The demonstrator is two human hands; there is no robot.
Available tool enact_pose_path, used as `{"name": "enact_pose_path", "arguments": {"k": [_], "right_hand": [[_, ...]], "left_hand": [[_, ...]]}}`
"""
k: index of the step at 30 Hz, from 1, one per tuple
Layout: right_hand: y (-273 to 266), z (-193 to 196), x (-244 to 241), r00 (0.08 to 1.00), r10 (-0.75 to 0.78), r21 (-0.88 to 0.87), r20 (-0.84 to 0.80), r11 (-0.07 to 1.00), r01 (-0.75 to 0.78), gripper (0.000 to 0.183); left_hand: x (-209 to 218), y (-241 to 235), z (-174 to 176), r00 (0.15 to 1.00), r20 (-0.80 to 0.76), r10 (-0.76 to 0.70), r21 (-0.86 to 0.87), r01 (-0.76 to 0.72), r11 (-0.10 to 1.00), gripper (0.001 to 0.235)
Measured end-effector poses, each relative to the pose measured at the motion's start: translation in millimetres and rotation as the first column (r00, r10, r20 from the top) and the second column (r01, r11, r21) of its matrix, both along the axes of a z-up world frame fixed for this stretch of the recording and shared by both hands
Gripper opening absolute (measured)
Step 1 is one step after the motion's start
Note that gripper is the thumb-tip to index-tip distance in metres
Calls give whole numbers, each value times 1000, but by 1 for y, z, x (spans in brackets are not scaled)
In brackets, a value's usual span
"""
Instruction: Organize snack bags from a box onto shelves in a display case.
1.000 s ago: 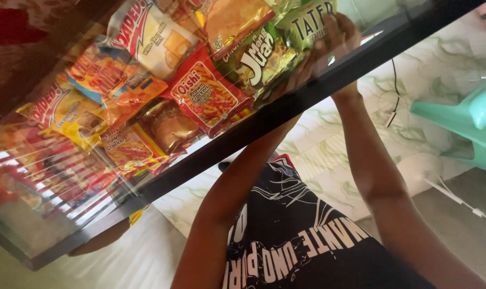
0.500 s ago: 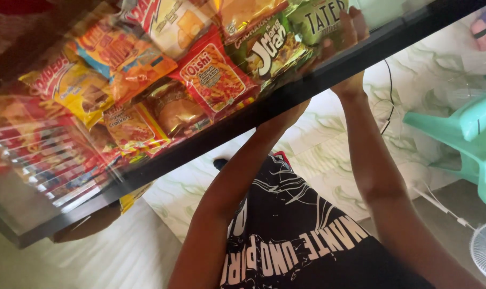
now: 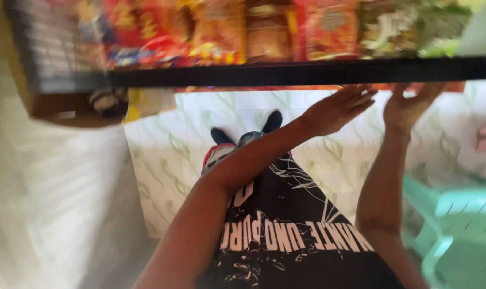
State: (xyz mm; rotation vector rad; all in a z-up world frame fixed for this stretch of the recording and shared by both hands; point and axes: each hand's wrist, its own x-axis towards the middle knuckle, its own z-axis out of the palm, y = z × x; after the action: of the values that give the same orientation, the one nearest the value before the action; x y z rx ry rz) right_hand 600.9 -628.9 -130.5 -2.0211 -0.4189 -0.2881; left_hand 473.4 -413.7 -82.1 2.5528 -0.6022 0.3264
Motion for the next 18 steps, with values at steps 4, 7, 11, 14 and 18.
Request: {"name": "enact_pose_path", "arguments": {"k": [4,7,11,14,18], "right_hand": [[26,40,-34,993,-116,-202,4,973,114,59],[77,75,-78,961,65,-297,268,955,19,30],[159,100,-156,924,342,-129,170,937,-323,14],[212,105,-215,835,548,-154,34,829,-538,13],[290,122,-283,653,753,-152,-80,638,-755,14]], "left_hand": [[-48,39,4,990,-115,76,3,-76,997,62],[-98,81,1,977,-168,132,-76,-146,986,51],[-179,145,-1,918,-233,320,-272,-377,885,42],[-242,190,9,854,-213,475,-387,-520,761,41],[-312,254,14,693,-297,657,-433,-711,554,36]]}}
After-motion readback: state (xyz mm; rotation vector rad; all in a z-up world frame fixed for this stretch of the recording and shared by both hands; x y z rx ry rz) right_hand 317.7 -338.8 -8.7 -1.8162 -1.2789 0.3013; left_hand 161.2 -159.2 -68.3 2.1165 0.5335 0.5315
